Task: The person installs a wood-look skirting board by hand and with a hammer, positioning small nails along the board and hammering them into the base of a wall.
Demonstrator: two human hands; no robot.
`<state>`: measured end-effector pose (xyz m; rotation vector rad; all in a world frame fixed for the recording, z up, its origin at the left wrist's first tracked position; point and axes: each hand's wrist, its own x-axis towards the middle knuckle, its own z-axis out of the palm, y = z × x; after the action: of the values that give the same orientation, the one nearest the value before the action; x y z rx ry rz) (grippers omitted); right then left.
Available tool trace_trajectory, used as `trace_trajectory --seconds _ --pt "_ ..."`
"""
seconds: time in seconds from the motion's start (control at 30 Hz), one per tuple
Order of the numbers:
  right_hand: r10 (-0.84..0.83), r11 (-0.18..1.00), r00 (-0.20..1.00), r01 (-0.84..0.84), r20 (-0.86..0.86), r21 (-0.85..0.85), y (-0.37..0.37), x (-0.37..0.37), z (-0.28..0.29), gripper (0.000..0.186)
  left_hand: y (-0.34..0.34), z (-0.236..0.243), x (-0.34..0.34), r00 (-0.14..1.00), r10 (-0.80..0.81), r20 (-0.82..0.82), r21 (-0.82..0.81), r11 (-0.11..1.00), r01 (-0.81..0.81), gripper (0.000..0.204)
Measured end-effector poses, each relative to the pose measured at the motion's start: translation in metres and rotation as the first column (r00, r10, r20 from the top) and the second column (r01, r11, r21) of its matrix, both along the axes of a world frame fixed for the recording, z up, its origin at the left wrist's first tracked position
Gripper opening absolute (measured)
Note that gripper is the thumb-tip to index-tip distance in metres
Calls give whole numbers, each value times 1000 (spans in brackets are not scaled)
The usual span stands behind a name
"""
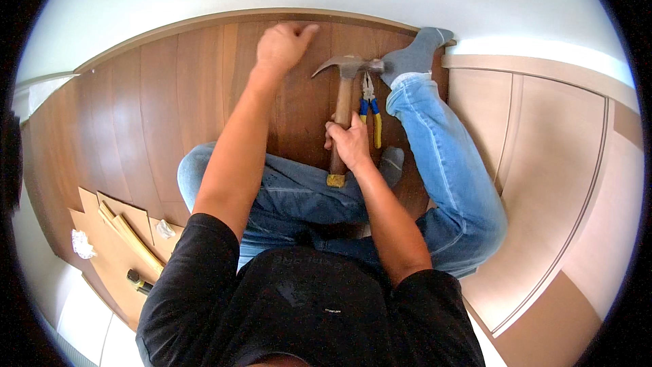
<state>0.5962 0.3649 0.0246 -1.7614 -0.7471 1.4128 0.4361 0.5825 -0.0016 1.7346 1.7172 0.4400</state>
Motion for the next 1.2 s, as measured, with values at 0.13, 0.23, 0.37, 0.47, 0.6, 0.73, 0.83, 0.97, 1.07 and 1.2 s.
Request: trace_trajectory --seconds 0.13,0.23,0.37,0.47,0.6,0.73,0.83,0.97,1.07,1.2 --pt "174 981 983 -168 54 -99 2 2 -9 27 2 0 33 978 -156 -141 37 986 162 64" --pt "280 947 959 -269 41 -172 4 9 -17 32 15 11 39 971 -180 -159 -59 983 173 68" --pt "329 936 910 -279 254 -212 25 2 -20 43 19 -3 37 978 -135 -158 -4 991 136 70" --pt "317 930 866 -204 386 -306 58 -21 9 50 21 -12 30 983 -109 -148 6 994 112 69" --pt "484 859 722 -284 494 -427 73 6 14 53 17 -3 7 999 9 -34 -21 1000 -9 64" --pt "761 637 342 -556 552 -533 114 14 90 49 24 -12 -29 882 270 385 -309 939 -153 61" --pt "787 448 -94 -592 610 -669 148 36 115 50 24 -15 -21 745 352 566 -354 920 -166 54" --pt "779 344 -234 -617 582 -708 177 52 103 47 22 -22 -20 629 437 643 -409 890 -200 46" --pt "678 312 -305 -704 669 -638 183 59 94 44 23 -25 -15 635 420 648 -386 900 -202 48" --pt "695 267 -354 -681 626 -682 199 51 95 46 18 -23 -14 672 392 629 -355 913 -201 52"
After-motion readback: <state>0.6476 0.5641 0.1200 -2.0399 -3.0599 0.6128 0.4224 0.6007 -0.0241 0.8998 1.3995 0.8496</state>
